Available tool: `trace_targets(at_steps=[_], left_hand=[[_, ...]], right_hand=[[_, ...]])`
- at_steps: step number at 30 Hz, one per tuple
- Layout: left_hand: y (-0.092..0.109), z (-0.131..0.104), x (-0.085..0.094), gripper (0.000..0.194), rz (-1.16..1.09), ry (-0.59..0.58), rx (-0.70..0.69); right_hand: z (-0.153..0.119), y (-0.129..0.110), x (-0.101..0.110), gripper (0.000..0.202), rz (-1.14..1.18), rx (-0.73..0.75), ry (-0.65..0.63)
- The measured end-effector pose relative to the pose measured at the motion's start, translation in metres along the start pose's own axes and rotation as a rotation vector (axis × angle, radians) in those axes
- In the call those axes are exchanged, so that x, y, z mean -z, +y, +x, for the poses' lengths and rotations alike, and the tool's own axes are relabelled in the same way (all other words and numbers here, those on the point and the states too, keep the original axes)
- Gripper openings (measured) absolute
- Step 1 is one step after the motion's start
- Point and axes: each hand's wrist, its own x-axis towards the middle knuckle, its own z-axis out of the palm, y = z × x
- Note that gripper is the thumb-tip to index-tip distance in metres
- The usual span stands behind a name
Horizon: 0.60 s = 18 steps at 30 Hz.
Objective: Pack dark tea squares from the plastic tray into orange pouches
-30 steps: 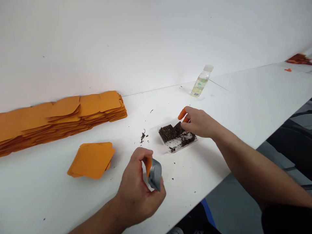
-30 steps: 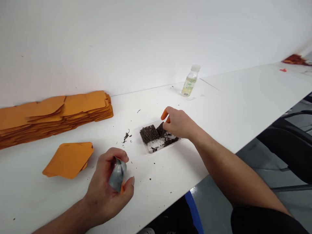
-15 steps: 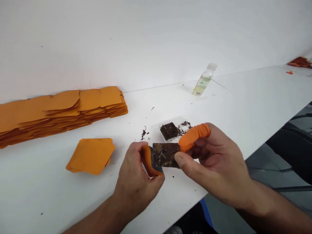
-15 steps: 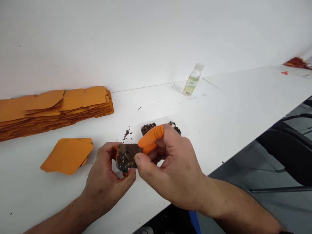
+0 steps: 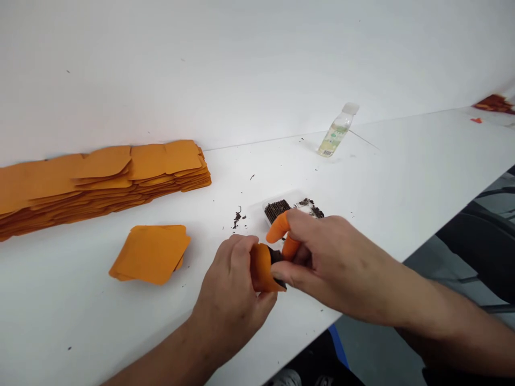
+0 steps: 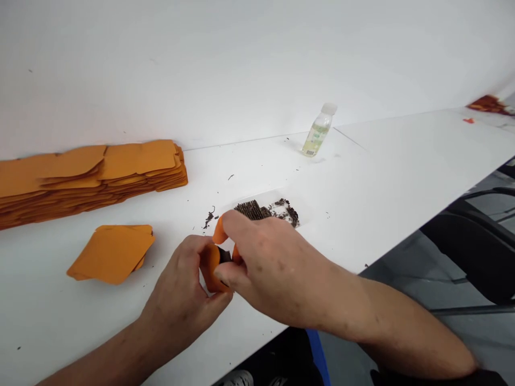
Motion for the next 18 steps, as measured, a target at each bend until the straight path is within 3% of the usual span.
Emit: trace_targets(at_steps=[2,6,9,12,14,18], left_hand=[[0.002,0.001,0.001,0.045,-0.036,0.012,0.084],[0.005,0.005,0.002,0.047,-0.089,0.072,0.245],[0.009,0.006,0.001,0.053,-0.147,0.090,0.388],[0.009,0.004,0.004,0.068,-0.294,0.072,0.497],[0.005,0.003,0.009,0.067,-0.541,0.012,0.492],[-0.007,0.007,0.018,0.039,-1.020,-0.135,0.521]], right_hand=[[0.002,0.002,-0.005,0.019,0.073,-0.011,0.005],[-0.004,0.008,-0.028,0.027,0.226,0.025,0.235],[-0.003,0.010,-0.048,0.028,0.193,0.056,0.242],[0.012,0.010,-0.047,0.028,0.153,0.035,0.223],[0.025,0.010,-0.035,0.031,0.180,0.013,0.124],[0.047,0.011,-0.013,0.034,0.260,-0.015,-0.206]])
